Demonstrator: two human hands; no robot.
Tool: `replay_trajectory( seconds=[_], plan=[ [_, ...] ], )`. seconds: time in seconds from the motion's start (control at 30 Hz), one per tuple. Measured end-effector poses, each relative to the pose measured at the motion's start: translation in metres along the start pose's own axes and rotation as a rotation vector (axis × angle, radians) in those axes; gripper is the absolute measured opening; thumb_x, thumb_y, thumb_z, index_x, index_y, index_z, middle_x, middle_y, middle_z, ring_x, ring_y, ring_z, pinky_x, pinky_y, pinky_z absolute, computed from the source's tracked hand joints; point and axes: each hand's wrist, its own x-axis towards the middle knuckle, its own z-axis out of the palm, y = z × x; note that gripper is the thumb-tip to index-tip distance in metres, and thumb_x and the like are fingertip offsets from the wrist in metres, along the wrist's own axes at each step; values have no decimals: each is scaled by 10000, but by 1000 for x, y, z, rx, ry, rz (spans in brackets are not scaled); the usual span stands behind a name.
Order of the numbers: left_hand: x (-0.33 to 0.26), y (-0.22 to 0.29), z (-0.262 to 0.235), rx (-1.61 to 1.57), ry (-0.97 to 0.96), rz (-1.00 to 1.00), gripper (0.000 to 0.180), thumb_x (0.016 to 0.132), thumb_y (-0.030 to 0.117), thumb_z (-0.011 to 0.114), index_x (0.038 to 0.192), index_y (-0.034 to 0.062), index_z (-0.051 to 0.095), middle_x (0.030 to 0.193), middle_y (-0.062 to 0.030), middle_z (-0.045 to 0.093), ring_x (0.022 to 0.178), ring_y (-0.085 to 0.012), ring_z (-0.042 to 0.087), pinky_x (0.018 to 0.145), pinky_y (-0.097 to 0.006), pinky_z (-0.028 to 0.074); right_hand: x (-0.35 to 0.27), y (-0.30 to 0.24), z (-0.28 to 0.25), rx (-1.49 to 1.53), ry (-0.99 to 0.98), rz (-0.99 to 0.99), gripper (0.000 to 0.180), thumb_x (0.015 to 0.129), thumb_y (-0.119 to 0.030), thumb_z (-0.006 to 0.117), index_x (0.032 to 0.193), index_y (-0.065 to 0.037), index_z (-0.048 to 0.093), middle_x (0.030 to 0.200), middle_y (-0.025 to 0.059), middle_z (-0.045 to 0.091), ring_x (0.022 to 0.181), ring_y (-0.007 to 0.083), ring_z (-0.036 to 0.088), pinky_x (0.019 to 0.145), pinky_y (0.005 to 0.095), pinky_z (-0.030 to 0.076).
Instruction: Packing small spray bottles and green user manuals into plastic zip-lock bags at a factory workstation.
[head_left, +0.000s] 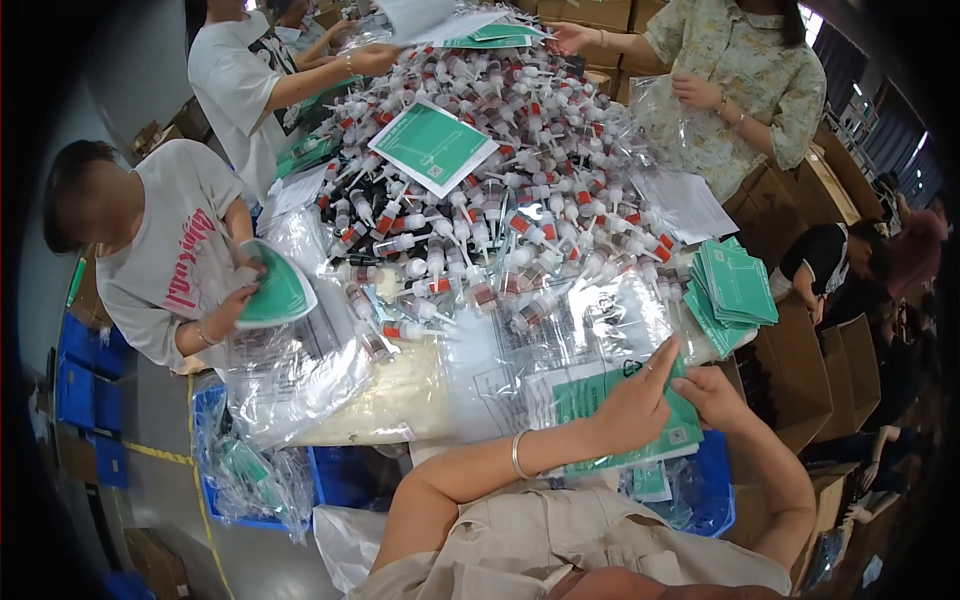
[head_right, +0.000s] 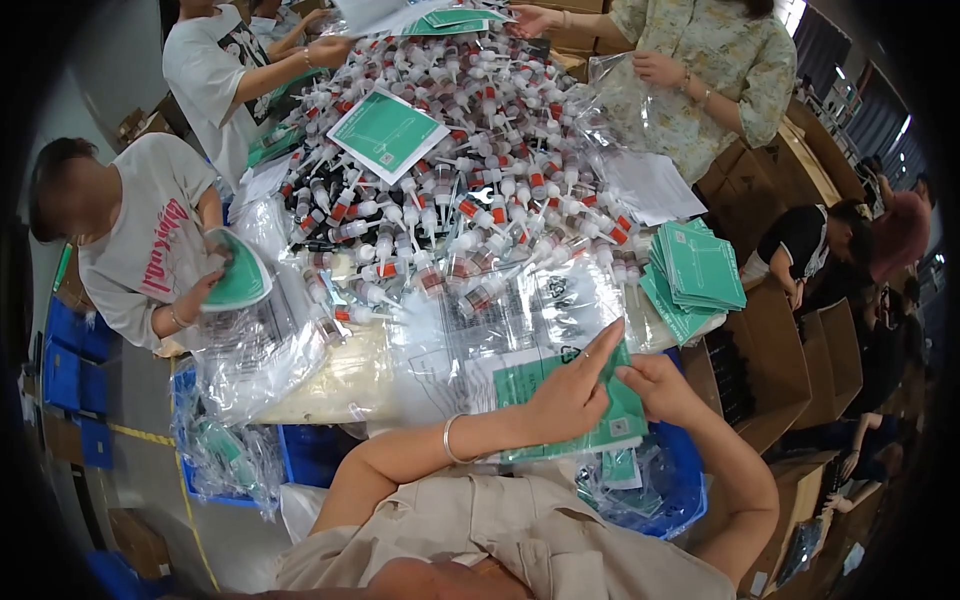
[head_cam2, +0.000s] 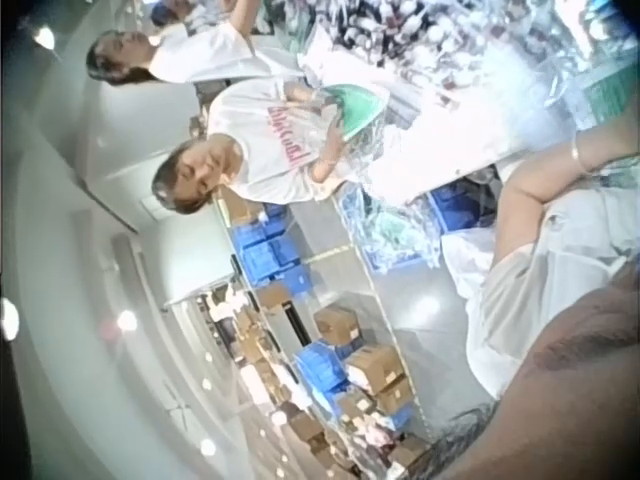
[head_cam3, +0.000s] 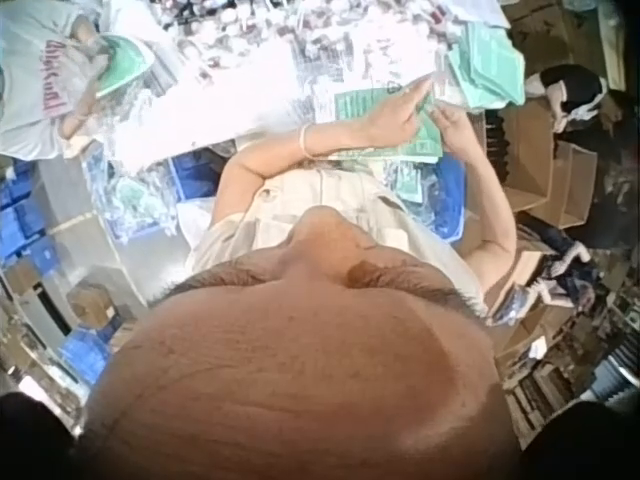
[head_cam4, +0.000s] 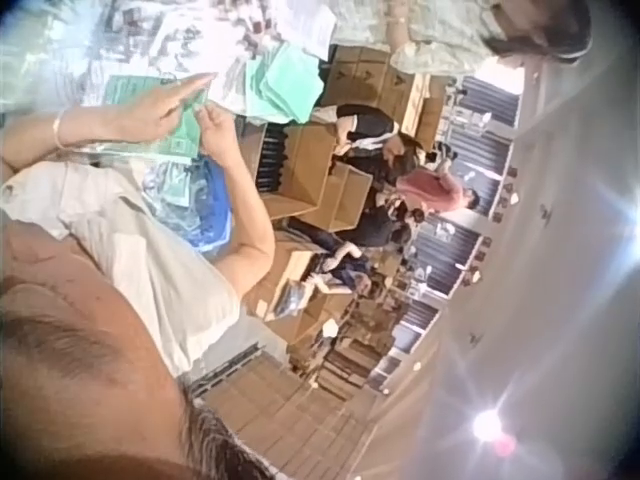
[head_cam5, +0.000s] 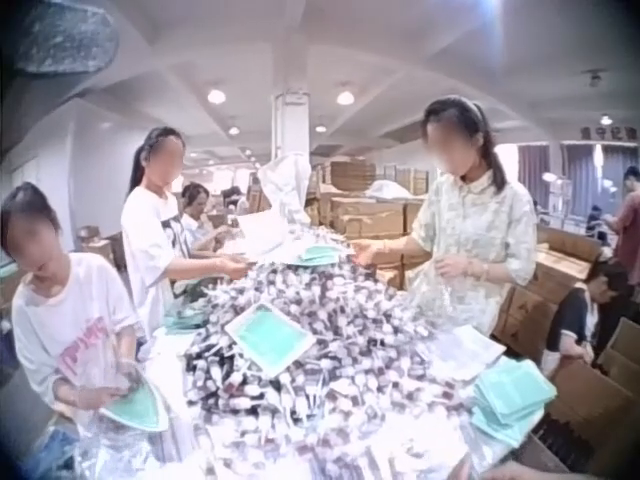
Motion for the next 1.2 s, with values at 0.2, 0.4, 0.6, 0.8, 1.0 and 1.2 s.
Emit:
replay_trajectory(
  seconds=[0.2,0.4,0.6,0.8,1.0,1.2],
  plan=[
    [0,-11,-27,125,8,-104,808,722,13,486,1423,-23,86,1443,-249,245,1014,-441,539,758,-467,487,19,0,7,-52,-41,86,228,970,-198,448,875,-39,580,584,11,564,364,62,457,317,199,327],
    [4,-19,-39,202,-18,-109,775,723,20,496,1410,-32,141,1429,-235,288,957,-422,571,733,-461,493,50,4,24,-25,-190,139,225,965,-198,449,852,-35,556,514,22,522,372,86,471,331,216,324],
    [-6,-29,-38,149,-82,-184,737,752,-3,438,1429,36,151,1410,-239,321,1041,-425,540,824,-452,473,74,-3,16,-217,-447,240,182,940,-167,480,873,-10,546,524,40,514,378,106,467,350,244,327],
    [-13,-51,-33,174,-51,-174,714,755,10,440,1418,38,177,1413,-227,321,997,-430,558,818,-457,480,96,14,43,-157,-371,-68,176,905,-138,505,978,12,562,755,53,590,674,147,587,542,299,479],
    [-35,-66,-51,457,-141,-308,676,731,71,524,1364,-4,299,1378,-207,383,811,-395,618,699,-513,480,119,-64,56,-938,-100,-525,241,813,-123,590,1029,-14,594,1049,134,610,935,291,592,768,345,492],
    [-42,-57,-59,552,-324,-184,601,678,45,564,1261,4,425,1289,-207,468,727,-370,617,627,-476,492,187,-31,134,-1275,-272,-1204,213,696,-92,599,886,5,580,984,155,574,892,315,573,764,403,473]
  ],
)
